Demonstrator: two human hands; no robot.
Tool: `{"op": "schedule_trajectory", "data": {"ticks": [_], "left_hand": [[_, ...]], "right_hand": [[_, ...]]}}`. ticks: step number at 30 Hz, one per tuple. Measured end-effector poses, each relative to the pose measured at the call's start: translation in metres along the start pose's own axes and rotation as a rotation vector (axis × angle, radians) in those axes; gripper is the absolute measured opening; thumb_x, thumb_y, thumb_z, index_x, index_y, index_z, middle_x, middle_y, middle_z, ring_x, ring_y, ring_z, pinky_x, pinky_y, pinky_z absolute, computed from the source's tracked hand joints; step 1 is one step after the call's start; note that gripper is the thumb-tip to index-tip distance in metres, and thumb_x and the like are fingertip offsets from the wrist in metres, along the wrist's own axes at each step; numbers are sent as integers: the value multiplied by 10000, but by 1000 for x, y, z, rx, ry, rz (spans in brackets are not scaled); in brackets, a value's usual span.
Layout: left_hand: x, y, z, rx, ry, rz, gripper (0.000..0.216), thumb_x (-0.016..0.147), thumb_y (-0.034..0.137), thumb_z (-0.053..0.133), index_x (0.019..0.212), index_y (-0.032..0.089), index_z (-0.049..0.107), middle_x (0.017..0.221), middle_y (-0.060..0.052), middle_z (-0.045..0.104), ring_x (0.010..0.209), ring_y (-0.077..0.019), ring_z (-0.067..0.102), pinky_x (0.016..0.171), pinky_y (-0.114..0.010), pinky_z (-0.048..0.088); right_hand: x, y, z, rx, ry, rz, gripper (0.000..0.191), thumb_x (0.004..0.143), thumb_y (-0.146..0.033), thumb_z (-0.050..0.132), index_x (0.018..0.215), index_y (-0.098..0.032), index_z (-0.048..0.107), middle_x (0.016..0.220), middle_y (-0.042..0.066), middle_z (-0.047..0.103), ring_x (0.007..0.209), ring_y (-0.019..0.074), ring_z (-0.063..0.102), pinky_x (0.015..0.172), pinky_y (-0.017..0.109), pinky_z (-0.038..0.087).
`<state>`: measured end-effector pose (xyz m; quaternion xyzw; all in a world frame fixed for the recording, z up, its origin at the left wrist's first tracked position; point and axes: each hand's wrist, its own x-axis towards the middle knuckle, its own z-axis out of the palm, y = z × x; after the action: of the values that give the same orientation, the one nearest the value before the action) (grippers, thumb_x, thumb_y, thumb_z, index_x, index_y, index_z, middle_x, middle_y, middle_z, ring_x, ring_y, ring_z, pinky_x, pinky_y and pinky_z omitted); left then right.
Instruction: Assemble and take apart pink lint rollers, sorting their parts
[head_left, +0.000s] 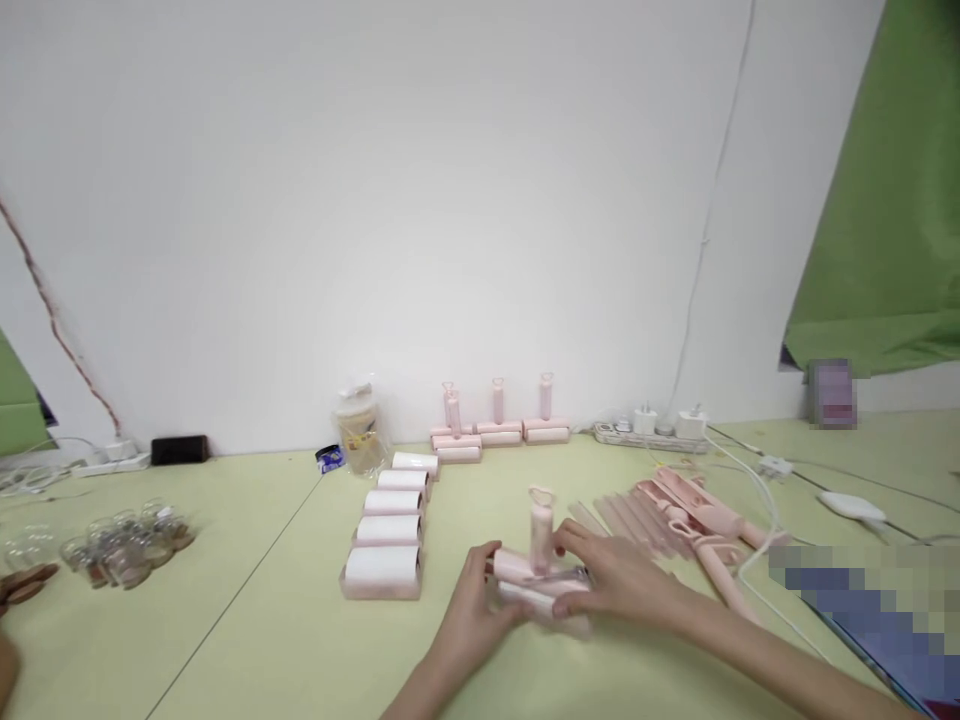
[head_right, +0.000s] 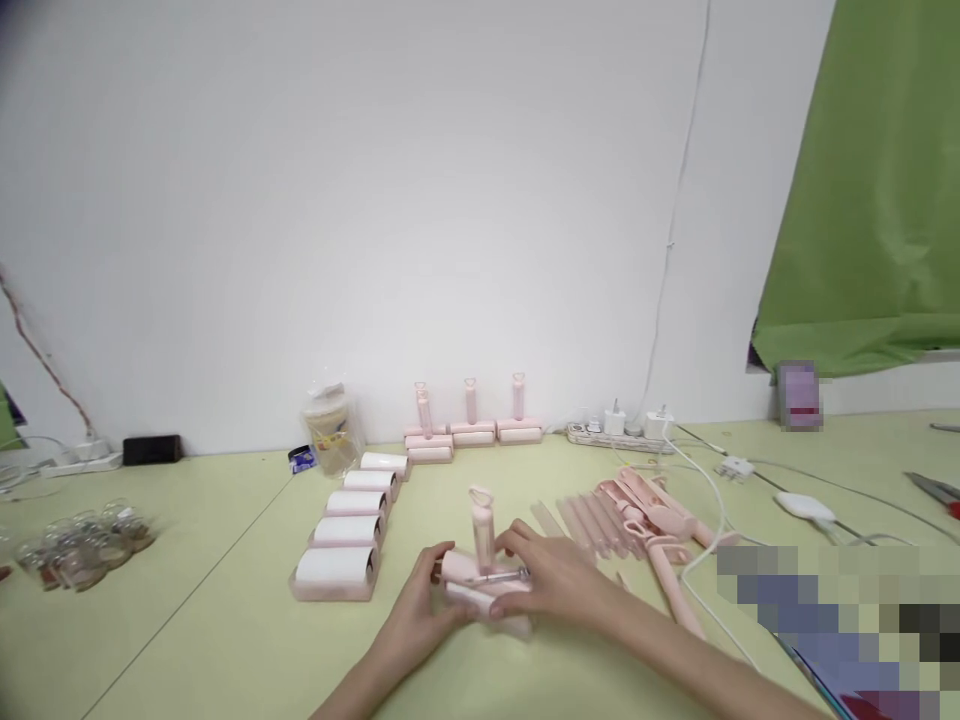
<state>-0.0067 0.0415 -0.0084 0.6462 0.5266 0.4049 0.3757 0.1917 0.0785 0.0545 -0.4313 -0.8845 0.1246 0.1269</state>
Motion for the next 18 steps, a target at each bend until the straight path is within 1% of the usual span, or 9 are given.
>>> {"op": "schedule_trajectory", "data": {"ticks": [2, 3, 6, 8, 11, 13, 15, 17, 18], "left_hand": [[-2, 5, 5, 19, -73, 30, 627, 590, 257, 679, 1147, 167, 406, 1036, -64, 457, 912, -194, 470, 837, -299, 379], [-4, 7, 7, 39, -94, 41, 604, 571, 265, 694, 1114, 182, 445, 1013, -51, 453, 885, -190, 471, 816, -297, 388], [-5, 13, 9, 111, -103, 64, 511, 548, 310, 712, 1007, 196, 517, 955, -32, 453, 866, -192, 464, 804, -303, 390], [-5, 16, 10, 145, -75, 94, 507, 543, 323, 720, 991, 197, 519, 952, -31, 462, 890, -198, 457, 821, -306, 380], [-4, 18, 12, 166, -43, 157, 489, 566, 344, 709, 988, 199, 506, 981, -37, 466, 934, -202, 449, 833, -298, 374], [-3, 16, 14, 180, -45, 158, 472, 575, 368, 699, 971, 195, 508, 982, -39, 468, 940, -209, 451, 827, -301, 378], [-2, 11, 16, 183, -40, 115, 439, 591, 365, 682, 952, 182, 510, 964, -44, 482, 919, -211, 463, 811, -306, 385], [0, 5, 16, 174, -20, 55, 452, 611, 342, 660, 995, 170, 495, 959, -51, 497, 919, -213, 468, 822, -316, 380], [1, 3, 15, 173, -9, 24, 502, 616, 337, 653, 1050, 164, 471, 967, -56, 500, 937, -217, 465, 839, -326, 371]], "right_hand": [[-18, -10, 4, 141, 102, 67, 466, 673, -503, 582, 1058, -246, 534, 987, 30, 585, 743, 204, 587, 604, 271, 424], [-23, -13, 5, 220, 132, 97, 413, 703, -477, 562, 1046, -246, 549, 984, 30, 597, 771, 203, 588, 624, 268, 428], [-28, -17, 7, 406, 168, 151, 272, 748, -411, 530, 936, -229, 604, 892, 16, 646, 814, 199, 589, 663, 255, 436], [-29, -18, 8, 429, 202, 149, 266, 735, -406, 550, 913, -219, 612, 845, 9, 655, 778, 194, 592, 643, 252, 439], [-31, -19, 7, 380, 282, 95, 237, 733, -392, 556, 873, -211, 618, 765, 1, 643, 681, 170, 581, 597, 249, 434], [-33, -20, 1, 397, 353, 74, 218, 744, -387, 542, 834, -200, 610, 760, 12, 640, 638, 157, 568, 564, 246, 435], [-36, -20, -12, 456, 464, 78, 234, 760, -403, 520, 817, -189, 598, 816, 38, 642, 642, 158, 569, 540, 246, 445], [-39, -20, -28, 497, 600, 97, 254, 770, -422, 505, 797, -185, 594, 867, 57, 637, 680, 172, 582, 520, 246, 455], [-42, -20, -36, 495, 661, 96, 246, 769, -421, 512, 774, -189, 595, 875, 57, 637, 699, 178, 590, 509, 242, 456]]}}
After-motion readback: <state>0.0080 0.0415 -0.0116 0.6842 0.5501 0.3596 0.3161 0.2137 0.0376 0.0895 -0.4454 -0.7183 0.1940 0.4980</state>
